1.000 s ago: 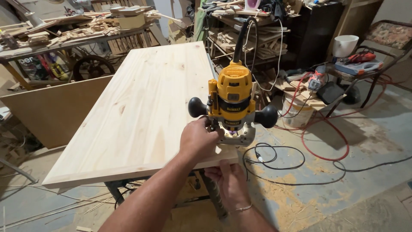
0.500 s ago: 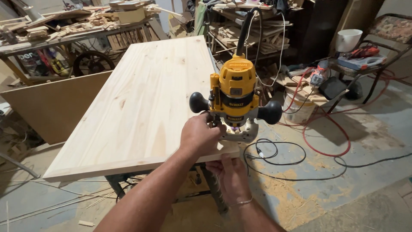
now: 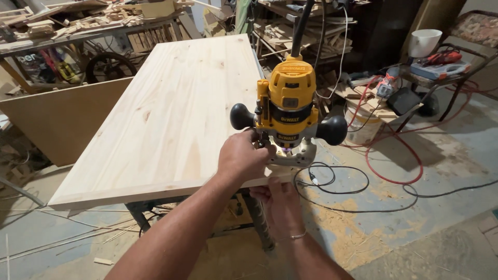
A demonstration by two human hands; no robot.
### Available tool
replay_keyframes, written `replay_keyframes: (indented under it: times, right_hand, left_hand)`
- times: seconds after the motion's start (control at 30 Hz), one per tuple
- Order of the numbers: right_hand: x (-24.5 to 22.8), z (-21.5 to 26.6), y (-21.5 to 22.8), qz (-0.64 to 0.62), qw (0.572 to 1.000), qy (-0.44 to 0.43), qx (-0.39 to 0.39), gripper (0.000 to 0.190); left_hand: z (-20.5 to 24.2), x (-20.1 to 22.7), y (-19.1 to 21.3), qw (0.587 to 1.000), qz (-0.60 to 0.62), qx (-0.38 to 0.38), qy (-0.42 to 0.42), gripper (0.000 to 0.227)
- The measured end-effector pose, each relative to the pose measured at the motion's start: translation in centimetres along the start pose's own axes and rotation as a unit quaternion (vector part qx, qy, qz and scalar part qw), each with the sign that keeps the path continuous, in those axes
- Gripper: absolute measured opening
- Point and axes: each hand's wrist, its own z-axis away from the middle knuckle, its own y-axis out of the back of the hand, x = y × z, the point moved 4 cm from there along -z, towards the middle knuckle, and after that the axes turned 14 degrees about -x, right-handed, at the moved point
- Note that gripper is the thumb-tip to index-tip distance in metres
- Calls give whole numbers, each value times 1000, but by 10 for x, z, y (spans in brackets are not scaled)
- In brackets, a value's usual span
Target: Routing the edge of a wooden board using a handheld power router
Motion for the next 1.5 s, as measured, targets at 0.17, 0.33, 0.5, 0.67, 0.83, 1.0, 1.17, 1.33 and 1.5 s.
replay_keyframes:
  times: [0.17, 0.33, 0.5, 0.67, 0.83, 1.0, 1.17, 1.33, 1.5]
  right_hand:
    - [-17, 7, -13, 25, 999, -31, -2, 37]
    - [-9, 5, -5, 28, 999, -22, -22, 38]
    - [-1, 1, 2, 34, 999, -15, -23, 38]
    - [-5, 1, 6, 55, 998, -12, -36, 37]
    - [-67, 19, -29, 178, 971, -154, -40, 29]
    - [-136, 29, 4, 326, 937, 64, 111, 11]
    - [-153, -43, 33, 267, 947, 158, -84, 73]
    - [-130, -88, 45, 196, 926, 185, -266, 78]
    - [-116, -101, 76, 333, 926, 145, -103, 11]
  left_hand:
    - [9, 5, 2, 1000, 7, -21, 10, 38]
    - [12, 4, 1, 1000, 18, -19, 5, 40]
    - [12, 3, 1, 1000, 5, -12, -12, 35]
    - [15, 4, 1, 1000, 8, -12, -13, 35]
    - [15, 4, 2, 1000, -1, -18, -9, 30]
    - [12, -1, -2, 999, 18, 8, -47, 39]
    - [12, -1, -1, 998, 25, 11, -60, 41]
    - [13, -2, -1, 998, 27, 16, -60, 38]
    - [14, -2, 0, 997, 26, 7, -69, 41]
